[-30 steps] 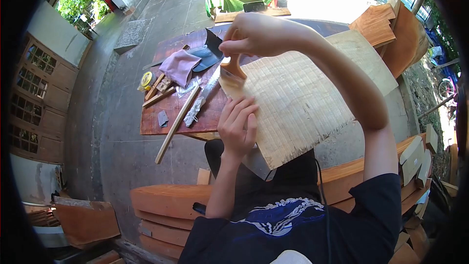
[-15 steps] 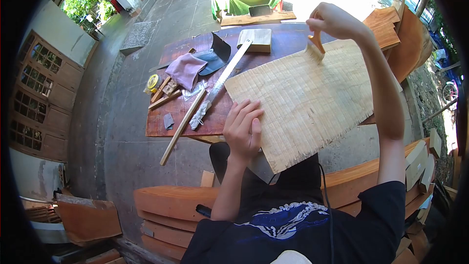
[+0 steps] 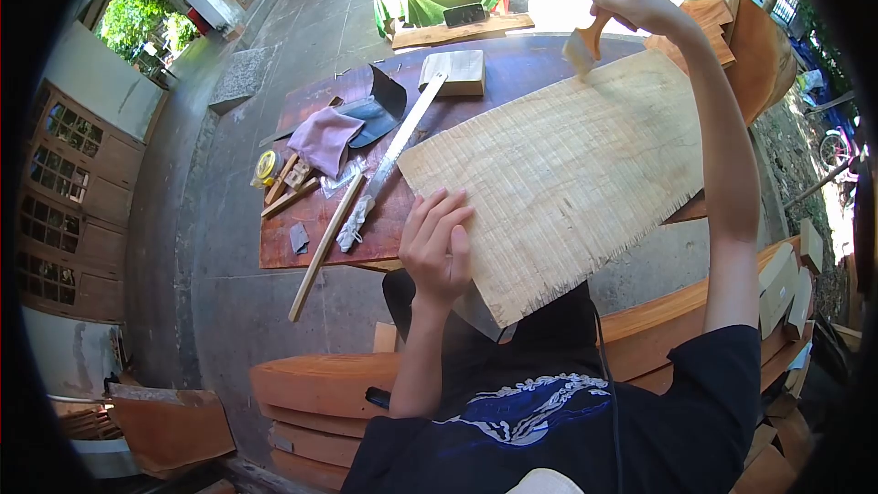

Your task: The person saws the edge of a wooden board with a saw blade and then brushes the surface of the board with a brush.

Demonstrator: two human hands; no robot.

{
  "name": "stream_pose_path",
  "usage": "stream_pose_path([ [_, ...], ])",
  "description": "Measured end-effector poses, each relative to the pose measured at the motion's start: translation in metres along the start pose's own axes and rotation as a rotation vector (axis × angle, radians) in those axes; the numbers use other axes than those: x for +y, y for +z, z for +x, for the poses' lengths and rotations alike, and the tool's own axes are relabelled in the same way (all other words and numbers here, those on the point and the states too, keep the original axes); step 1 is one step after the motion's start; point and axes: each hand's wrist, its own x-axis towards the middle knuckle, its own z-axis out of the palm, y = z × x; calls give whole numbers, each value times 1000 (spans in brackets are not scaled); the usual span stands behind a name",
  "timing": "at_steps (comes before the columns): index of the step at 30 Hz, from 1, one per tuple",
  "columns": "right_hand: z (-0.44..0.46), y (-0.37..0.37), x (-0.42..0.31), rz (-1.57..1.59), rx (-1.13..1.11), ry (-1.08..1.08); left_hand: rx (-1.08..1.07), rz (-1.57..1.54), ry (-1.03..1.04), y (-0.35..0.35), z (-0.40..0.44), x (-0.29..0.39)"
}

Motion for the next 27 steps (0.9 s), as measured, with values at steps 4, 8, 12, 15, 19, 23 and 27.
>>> stream_pose_path([
  [4,8,11,48,-89,74,57,2,-1,-4,0,-3,0],
  [8,-4,-11,48,22,-62,138,-7,2,-6,-1,-3,0],
  [12,3,-4,107,-21,167,68,-5,-7,-5,0,0,2],
  [15,-2,-18,119,-368,157,244,-5,-11,-7,-1,-1,3],
  [19,-29,-27,105,80,-3,438,4,-16,-17,-1,0,3],
  [23,-27,-36,114,-173,250,122,-5,-8,-32,0,0,2],
  [27,-43,-34,110,-478,65,297,-13,12,-67,2,2,4],
])
